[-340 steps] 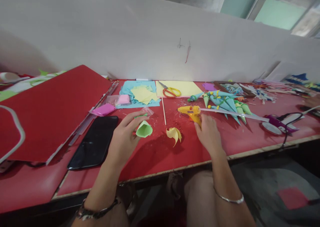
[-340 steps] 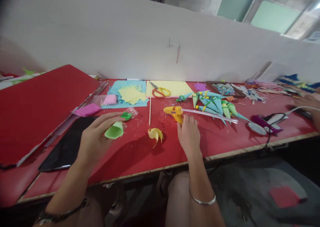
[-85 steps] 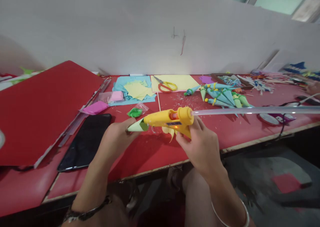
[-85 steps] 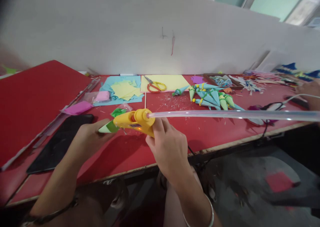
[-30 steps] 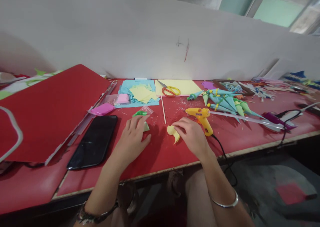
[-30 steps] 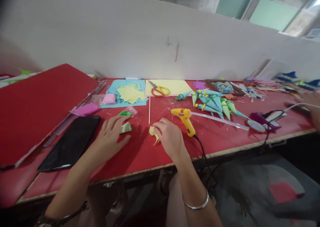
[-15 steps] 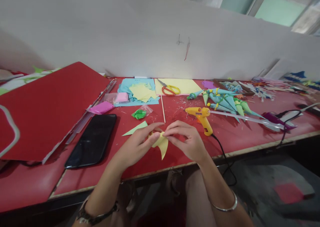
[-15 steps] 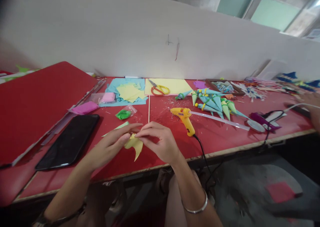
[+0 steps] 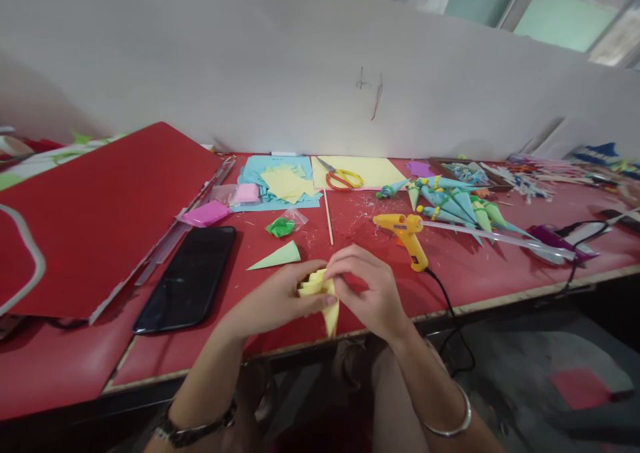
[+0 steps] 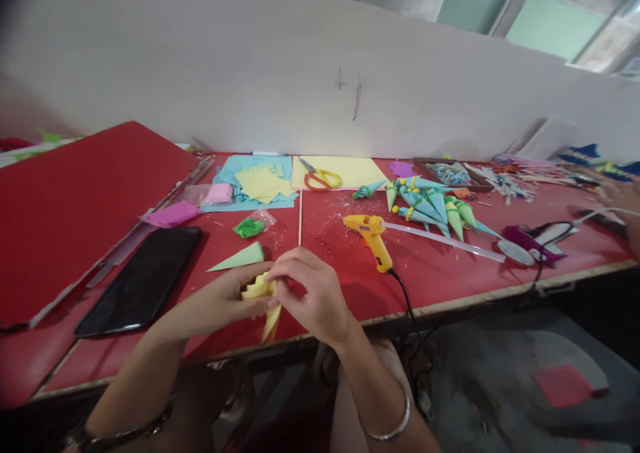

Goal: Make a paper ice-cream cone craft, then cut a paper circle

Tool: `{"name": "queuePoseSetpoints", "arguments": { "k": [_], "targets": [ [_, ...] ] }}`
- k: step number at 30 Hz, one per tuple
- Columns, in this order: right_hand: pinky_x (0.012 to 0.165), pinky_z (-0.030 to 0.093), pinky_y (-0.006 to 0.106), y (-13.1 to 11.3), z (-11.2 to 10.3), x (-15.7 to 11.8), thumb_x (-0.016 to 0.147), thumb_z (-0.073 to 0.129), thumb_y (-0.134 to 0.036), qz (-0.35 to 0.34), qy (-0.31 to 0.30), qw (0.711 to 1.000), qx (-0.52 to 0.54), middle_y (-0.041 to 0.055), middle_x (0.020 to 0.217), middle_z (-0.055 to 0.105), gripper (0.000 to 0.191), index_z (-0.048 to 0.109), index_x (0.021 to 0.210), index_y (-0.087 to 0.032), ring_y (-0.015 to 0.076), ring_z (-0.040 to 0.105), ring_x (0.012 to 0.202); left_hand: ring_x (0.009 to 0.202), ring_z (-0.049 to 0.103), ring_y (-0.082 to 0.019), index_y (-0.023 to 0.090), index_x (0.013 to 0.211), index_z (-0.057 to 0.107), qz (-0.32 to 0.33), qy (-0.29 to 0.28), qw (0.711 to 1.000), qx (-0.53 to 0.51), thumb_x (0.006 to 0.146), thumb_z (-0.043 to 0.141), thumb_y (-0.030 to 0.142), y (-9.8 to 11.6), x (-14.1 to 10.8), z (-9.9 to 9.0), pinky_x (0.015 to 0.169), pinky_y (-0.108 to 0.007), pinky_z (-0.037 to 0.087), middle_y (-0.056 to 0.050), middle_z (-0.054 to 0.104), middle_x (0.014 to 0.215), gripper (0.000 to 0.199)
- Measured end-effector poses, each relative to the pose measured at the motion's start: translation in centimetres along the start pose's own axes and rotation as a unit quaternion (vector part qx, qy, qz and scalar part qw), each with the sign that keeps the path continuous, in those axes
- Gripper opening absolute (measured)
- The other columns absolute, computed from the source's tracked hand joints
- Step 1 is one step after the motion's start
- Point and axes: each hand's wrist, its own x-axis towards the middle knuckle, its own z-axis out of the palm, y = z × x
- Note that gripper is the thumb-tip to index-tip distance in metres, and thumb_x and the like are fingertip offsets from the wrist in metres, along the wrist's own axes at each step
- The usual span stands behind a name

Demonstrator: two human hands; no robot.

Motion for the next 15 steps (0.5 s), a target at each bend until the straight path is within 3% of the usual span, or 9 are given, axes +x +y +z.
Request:
{"name": "queuePoseSetpoints", "arguments": {
  "k": [8,15],
  "targets": [
    [0.073,0.049,0.025,1.07,0.37,-0.15,0.079,0.053,-0.017,0.094,0.009,0.994,0.054,0.0028,0.086,0.061,0.022,0.058,0.100,-0.021,0.0132,0.058,0.077,0.084,0.056,-0.017,0.018,0.097,0.055,0.066,0.151,0.982,0.097,0.078,0.051,0.027,-0.39,0.63,0.27,0.075,-0.027,0.044,-0.003,0.062,0.093,0.021],
    [0.061,0.046,0.023,0.85,0.45,-0.08,0.079,0.053,-0.014,0.079,0.025,0.995,0.046,0.0010,0.077,0.059,0.010,0.061,0.081,-0.020,0.0117,0.055,0.068,0.105,0.052,-0.021,0.022,0.116,0.044,0.111,0.128,0.979,0.109,0.072,0.062,0.027,-0.70,0.66,0.77,0.089,-0.035,0.043,-0.007,0.055,0.116,0.047]
  ]
}}
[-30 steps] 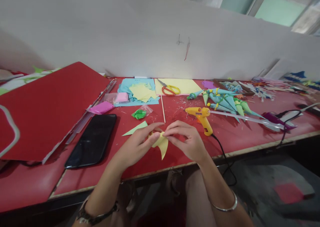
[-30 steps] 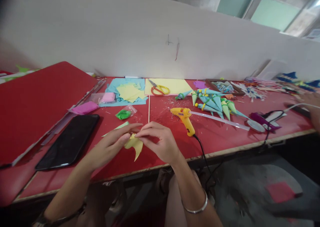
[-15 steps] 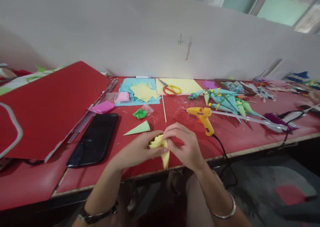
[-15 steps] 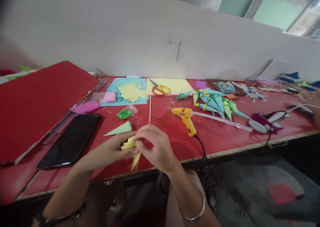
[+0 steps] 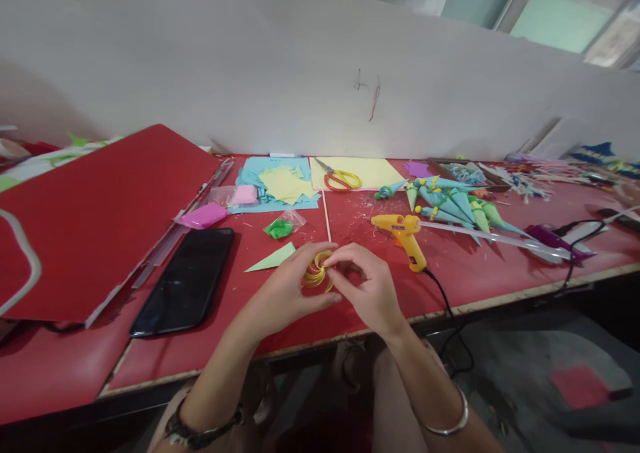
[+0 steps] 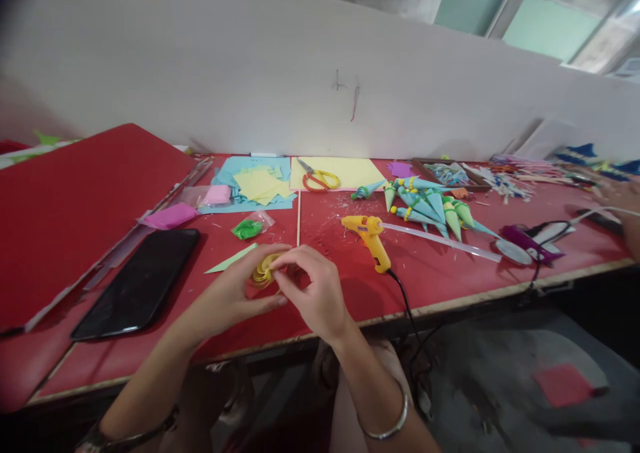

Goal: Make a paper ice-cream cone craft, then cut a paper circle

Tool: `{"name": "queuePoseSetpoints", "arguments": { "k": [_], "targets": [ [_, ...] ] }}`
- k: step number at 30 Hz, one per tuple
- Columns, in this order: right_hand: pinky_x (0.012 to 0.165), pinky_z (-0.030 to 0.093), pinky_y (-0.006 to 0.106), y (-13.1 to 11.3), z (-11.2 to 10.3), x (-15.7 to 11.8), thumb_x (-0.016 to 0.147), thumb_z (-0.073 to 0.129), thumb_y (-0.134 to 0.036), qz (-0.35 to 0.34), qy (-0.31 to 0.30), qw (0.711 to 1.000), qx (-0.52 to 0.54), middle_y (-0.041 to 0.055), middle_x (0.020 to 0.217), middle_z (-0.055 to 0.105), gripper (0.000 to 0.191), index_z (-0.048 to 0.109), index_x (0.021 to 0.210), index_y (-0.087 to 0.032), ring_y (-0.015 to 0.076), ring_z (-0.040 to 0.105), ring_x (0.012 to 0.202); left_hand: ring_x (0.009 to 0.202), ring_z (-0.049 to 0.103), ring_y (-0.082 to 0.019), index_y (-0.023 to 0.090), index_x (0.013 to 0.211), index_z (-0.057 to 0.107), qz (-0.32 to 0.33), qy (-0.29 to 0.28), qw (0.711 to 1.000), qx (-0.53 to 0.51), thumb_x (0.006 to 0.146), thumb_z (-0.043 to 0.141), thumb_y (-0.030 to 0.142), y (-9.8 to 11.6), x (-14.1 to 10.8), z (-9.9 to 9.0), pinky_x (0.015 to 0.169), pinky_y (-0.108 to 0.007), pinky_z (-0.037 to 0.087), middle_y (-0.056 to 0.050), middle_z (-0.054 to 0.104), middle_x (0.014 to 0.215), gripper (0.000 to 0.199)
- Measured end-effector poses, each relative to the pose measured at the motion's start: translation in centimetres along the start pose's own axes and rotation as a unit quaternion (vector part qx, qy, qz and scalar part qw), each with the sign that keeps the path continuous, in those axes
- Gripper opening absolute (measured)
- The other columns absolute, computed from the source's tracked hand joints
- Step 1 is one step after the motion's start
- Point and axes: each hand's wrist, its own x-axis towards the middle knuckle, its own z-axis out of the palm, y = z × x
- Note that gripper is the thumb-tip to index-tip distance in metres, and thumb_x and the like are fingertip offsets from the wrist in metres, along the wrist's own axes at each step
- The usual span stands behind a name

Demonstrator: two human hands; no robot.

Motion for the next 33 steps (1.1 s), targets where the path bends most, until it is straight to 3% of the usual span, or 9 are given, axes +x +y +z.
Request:
{"name": "queuePoseSetpoints", "arguments": {
  "k": [6,13,17,21,26,29,33],
  "targets": [
    [0.068,0.048,0.026,0.3,0.2,-0.1,0.079,0.054,-0.015,-0.011,-0.003,1.000,0.017,0.0023,0.081,0.058,0.010,0.061,0.084,-0.020,0.0135,0.057,0.074,0.098,0.056,-0.018,0.022,0.119,0.041,0.009,0.044,0.998,0.054,0.073,0.056,0.017,-0.5,0.2,0.8,0.083,-0.030,0.045,-0.006,0.058,0.111,0.049],
    [0.072,0.049,0.027,0.4,-0.2,-0.1,0.077,0.058,-0.020,-0.013,-0.031,0.999,0.013,0.0040,0.091,0.056,0.016,0.059,0.094,-0.021,0.0145,0.057,0.080,0.088,0.061,-0.018,0.022,0.117,0.044,-0.011,0.024,0.997,0.072,0.074,0.054,0.020,-0.4,0.2,0.5,0.072,-0.026,0.046,-0.006,0.063,0.106,0.044],
    [0.074,0.048,0.029,0.1,-0.1,-0.2,0.075,0.063,-0.023,-0.038,-0.054,0.997,-0.050,0.0043,0.092,0.057,0.024,0.057,0.097,-0.021,0.0161,0.055,0.084,0.075,0.063,-0.020,0.022,0.123,0.038,-0.017,0.012,0.987,0.159,0.070,0.049,0.012,-0.8,0.0,0.6,0.059,-0.025,0.044,-0.004,0.066,0.091,0.056],
    [0.068,0.048,0.026,-0.1,0.6,-0.4,0.077,0.060,-0.021,-0.037,-0.018,0.995,-0.088,0.0027,0.085,0.056,0.017,0.057,0.093,-0.020,0.0141,0.055,0.075,0.069,0.063,-0.020,0.021,0.125,0.035,-0.013,0.038,0.977,0.209,0.065,0.046,0.006,-1.0,0.0,0.9,0.053,-0.023,0.041,-0.002,0.066,0.082,0.063],
    [0.072,0.048,0.027,-0.1,1.0,-0.4,0.077,0.058,-0.016,-0.049,0.033,0.995,-0.077,0.0030,0.086,0.057,0.013,0.058,0.089,-0.020,0.0139,0.057,0.077,0.078,0.061,-0.018,0.021,0.105,0.046,0.030,0.087,0.979,0.183,0.069,0.047,0.010,-1.0,0.2,1.0,0.060,-0.023,0.043,-0.003,0.063,0.089,0.037],
    [0.077,0.048,0.028,-0.2,0.8,-0.4,0.078,0.056,-0.015,-0.065,0.028,0.994,-0.080,0.0040,0.089,0.057,0.013,0.060,0.089,-0.020,0.0152,0.058,0.085,0.075,0.059,-0.017,0.020,0.090,0.050,0.030,0.093,0.981,0.170,0.070,0.047,0.011,-0.9,0.3,0.8,0.060,-0.023,0.042,-0.002,0.061,0.083,0.023],
    [0.079,0.048,0.030,-0.1,0.5,-0.5,0.080,0.053,-0.017,-0.083,-0.003,0.993,-0.081,0.0041,0.092,0.056,0.016,0.060,0.093,-0.023,0.0153,0.057,0.087,0.065,0.055,-0.015,0.020,0.081,0.051,-0.001,0.083,0.982,0.169,0.067,0.045,0.009,-0.6,0.4,0.6,0.054,-0.022,0.037,0.000,0.059,0.073,0.018]
  ]
}}
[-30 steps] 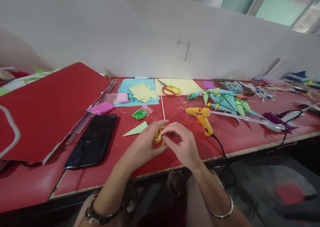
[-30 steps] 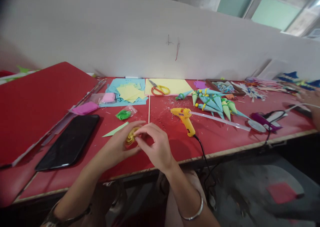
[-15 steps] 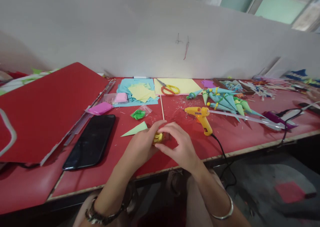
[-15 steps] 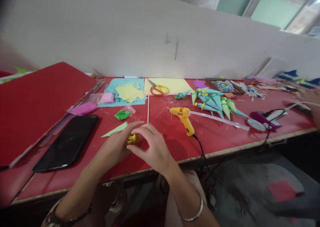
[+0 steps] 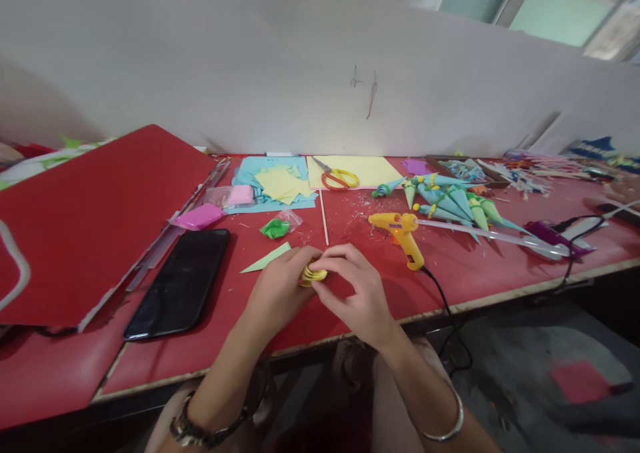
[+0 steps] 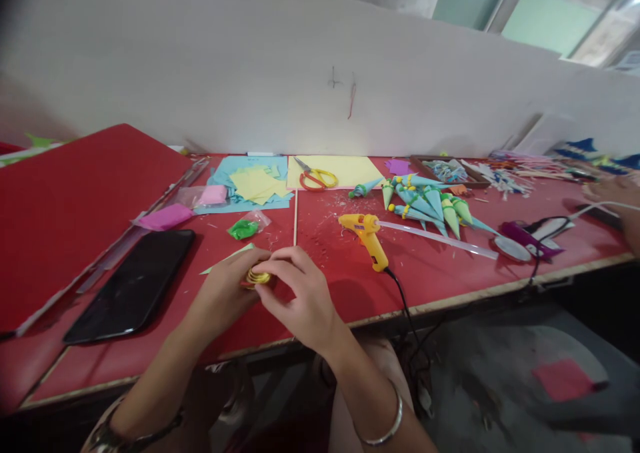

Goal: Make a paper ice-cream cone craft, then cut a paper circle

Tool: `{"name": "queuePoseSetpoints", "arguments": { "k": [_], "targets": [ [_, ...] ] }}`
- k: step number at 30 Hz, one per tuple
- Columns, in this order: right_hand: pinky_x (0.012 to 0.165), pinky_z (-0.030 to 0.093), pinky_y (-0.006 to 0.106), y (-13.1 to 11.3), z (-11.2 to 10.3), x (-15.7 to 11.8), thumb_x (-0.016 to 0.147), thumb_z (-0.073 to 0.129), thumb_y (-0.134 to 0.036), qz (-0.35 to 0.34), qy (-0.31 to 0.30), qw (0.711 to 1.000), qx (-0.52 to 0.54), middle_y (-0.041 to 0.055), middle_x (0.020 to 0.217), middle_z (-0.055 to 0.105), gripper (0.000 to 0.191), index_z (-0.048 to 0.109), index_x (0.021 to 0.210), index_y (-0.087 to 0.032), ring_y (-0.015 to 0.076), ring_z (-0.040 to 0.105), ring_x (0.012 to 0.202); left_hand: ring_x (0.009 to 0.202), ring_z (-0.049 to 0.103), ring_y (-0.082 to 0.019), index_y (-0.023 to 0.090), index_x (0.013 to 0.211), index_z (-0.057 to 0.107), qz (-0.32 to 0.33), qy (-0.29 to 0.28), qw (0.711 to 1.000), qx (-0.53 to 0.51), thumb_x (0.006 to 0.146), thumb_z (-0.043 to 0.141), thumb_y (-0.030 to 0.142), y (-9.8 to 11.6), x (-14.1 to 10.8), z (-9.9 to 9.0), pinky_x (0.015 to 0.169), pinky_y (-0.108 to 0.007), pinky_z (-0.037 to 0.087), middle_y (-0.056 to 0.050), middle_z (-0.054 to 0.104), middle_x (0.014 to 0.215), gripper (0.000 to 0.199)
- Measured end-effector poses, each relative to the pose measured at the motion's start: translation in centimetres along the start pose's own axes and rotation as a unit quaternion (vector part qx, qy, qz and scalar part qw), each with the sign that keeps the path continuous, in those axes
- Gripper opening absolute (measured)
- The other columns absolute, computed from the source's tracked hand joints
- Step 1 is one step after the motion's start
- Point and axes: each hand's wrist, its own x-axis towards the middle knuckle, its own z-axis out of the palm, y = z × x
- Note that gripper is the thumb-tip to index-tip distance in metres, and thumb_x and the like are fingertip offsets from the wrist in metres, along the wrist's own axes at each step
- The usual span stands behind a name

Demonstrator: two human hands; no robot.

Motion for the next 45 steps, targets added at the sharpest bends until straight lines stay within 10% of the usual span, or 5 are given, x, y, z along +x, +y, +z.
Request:
{"name": "queuePoseSetpoints", "arguments": {
  "k": [8,21,39,45],
  "targets": [
    [0.083,0.048,0.033,-0.1,-0.1,-0.1,0.076,0.058,-0.018,-0.006,-0.036,0.999,0.014,0.0052,0.101,0.056,0.033,0.052,0.108,-0.025,0.0185,0.055,0.096,0.051,0.045,-0.010,0.019,0.063,0.045,-0.009,-0.038,0.996,-0.083,0.066,0.048,0.010,0.2,0.1,-0.3,0.047,-0.020,0.031,0.005,0.050,0.056,0.010],
    [0.082,0.048,0.032,-0.1,1.4,-0.4,0.082,0.053,-0.019,0.018,0.043,0.997,-0.057,0.0066,0.098,0.056,0.022,0.058,0.102,-0.024,0.0181,0.056,0.093,0.058,0.044,-0.012,0.018,0.066,0.044,0.016,0.058,0.992,-0.108,0.061,0.043,0.008,0.8,0.6,0.8,0.052,-0.021,0.033,0.003,0.047,0.062,0.012],
    [0.084,0.045,0.032,0.3,-0.6,0.5,0.078,0.047,-0.005,-0.014,-0.086,0.996,0.037,0.0031,0.094,0.060,0.026,0.060,0.093,-0.023,0.0151,0.057,0.091,0.053,0.035,-0.008,0.017,0.062,0.045,-0.078,-0.155,0.961,-0.213,0.070,0.046,0.018,0.2,0.1,-0.3,0.047,-0.019,0.028,0.008,0.037,0.056,0.008],
    [0.082,0.046,0.032,0.1,-0.6,0.5,0.076,0.047,-0.006,-0.012,-0.084,0.995,0.045,0.0042,0.094,0.058,0.026,0.059,0.093,-0.022,0.0157,0.056,0.091,0.052,0.033,-0.008,0.017,0.058,0.043,-0.064,-0.151,0.966,-0.202,0.069,0.046,0.018,0.0,0.1,-0.5,0.046,-0.019,0.026,0.007,0.036,0.054,0.012]
  ]
}}
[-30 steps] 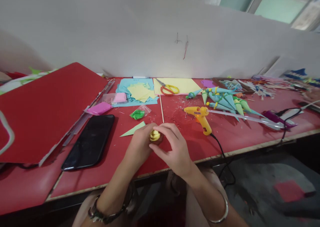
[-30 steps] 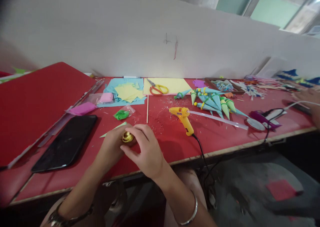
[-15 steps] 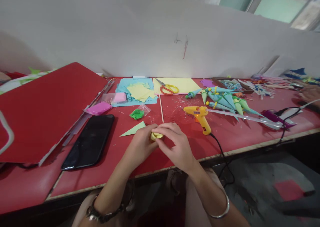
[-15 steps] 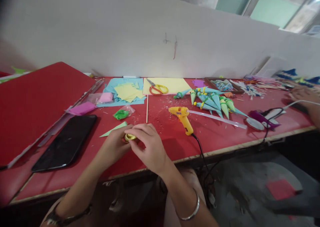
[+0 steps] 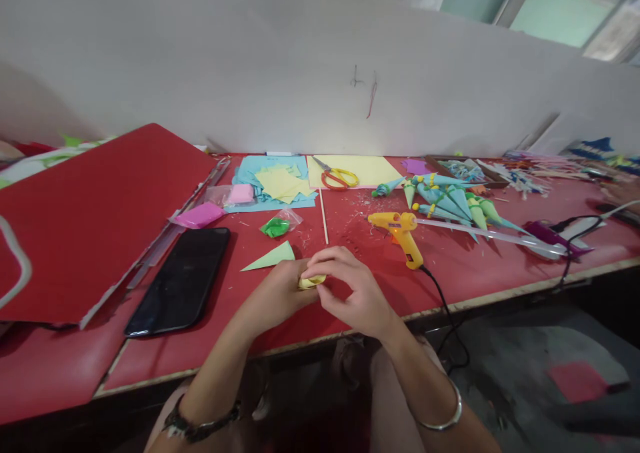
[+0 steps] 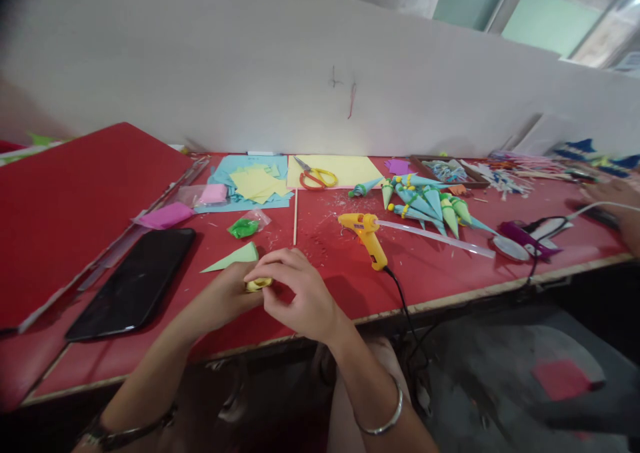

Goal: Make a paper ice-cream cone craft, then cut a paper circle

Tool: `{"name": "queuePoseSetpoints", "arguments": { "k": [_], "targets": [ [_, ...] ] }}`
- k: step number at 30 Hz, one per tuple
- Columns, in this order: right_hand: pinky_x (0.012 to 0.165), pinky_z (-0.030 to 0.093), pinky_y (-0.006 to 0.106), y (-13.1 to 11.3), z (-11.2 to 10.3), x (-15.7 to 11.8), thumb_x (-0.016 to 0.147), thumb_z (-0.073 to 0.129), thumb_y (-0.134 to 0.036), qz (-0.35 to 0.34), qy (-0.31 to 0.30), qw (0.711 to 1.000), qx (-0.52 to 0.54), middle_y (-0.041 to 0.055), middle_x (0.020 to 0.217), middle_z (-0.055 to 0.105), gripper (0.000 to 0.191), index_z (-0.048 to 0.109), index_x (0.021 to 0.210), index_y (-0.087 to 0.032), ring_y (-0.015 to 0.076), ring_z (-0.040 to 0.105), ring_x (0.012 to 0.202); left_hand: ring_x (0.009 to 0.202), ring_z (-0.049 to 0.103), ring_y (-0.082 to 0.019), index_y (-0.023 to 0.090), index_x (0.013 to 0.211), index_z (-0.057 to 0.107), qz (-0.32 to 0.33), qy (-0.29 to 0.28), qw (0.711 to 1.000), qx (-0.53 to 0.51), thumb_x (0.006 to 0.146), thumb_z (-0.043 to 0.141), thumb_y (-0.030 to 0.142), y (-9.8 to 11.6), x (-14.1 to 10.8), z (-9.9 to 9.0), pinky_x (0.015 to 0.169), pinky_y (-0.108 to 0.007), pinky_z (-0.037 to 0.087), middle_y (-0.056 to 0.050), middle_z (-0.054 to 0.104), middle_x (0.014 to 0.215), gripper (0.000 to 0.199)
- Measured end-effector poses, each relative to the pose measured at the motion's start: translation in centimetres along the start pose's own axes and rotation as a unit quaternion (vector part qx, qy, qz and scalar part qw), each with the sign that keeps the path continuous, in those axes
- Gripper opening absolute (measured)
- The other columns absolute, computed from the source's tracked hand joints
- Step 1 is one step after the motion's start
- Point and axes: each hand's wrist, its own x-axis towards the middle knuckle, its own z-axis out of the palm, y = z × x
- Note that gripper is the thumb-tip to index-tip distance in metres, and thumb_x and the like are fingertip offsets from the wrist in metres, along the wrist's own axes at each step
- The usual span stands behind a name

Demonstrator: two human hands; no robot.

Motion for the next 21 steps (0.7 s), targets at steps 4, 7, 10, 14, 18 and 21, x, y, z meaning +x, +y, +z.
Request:
{"name": "queuePoseSetpoints", "arguments": {
  "k": [4,7,10,14,18,21],
  "targets": [
    [0.086,0.045,0.035,0.00,0.18,-0.16,0.076,0.059,-0.019,0.037,0.022,0.999,-0.010,0.0061,0.103,0.054,0.033,0.053,0.108,-0.024,0.0192,0.053,0.099,0.057,0.044,-0.011,0.016,0.069,0.051,0.019,0.047,0.999,-0.015,0.071,0.048,0.018,-0.34,0.17,0.32,0.051,-0.021,0.035,0.004,0.052,0.062,0.004],
    [0.086,0.045,0.034,0.21,0.25,-0.25,0.078,0.060,-0.026,0.047,0.021,0.998,-0.038,0.0061,0.103,0.053,0.034,0.051,0.111,-0.025,0.0193,0.052,0.098,0.060,0.049,-0.014,0.016,0.073,0.053,0.029,0.076,0.997,0.004,0.069,0.048,0.014,-0.35,0.31,0.49,0.054,-0.022,0.038,0.002,0.057,0.065,0.007],
    [0.084,0.045,0.031,0.45,0.21,-0.32,0.080,0.057,-0.023,0.047,-0.001,0.997,-0.063,0.0055,0.099,0.052,0.029,0.053,0.109,-0.025,0.0177,0.053,0.095,0.060,0.050,-0.014,0.017,0.070,0.052,0.037,0.077,0.996,0.039,0.061,0.045,0.006,-0.29,0.41,0.54,0.053,-0.022,0.037,0.002,0.058,0.065,0.016],
    [0.080,0.046,0.027,0.52,0.15,-0.41,0.082,0.055,-0.022,0.049,-0.027,0.995,-0.084,0.0051,0.097,0.052,0.024,0.055,0.106,-0.023,0.0162,0.055,0.091,0.059,0.049,-0.013,0.017,0.066,0.047,0.040,0.061,0.996,0.042,0.055,0.039,0.002,-0.44,0.49,0.59,0.052,-0.021,0.036,0.003,0.054,0.063,0.020],
    [0.076,0.047,0.026,0.46,0.18,-0.45,0.082,0.054,-0.023,0.038,-0.025,0.994,-0.100,0.0042,0.095,0.052,0.019,0.056,0.101,-0.023,0.0156,0.056,0.089,0.061,0.048,-0.013,0.017,0.067,0.046,0.035,0.050,0.997,0.036,0.061,0.040,0.005,-0.62,0.45,0.62,0.053,-0.021,0.036,0.003,0.051,0.064,0.015],
    [0.074,0.046,0.024,0.54,0.14,-0.42,0.083,0.052,-0.021,0.028,-0.026,0.993,-0.114,0.0039,0.093,0.052,0.015,0.058,0.097,-0.024,0.0148,0.055,0.086,0.060,0.047,-0.012,0.017,0.069,0.046,0.025,0.038,0.999,0.027,0.069,0.044,0.012,-0.66,0.40,0.62,0.052,-0.021,0.034,0.004,0.051,0.064,0.005]
  ]
}}
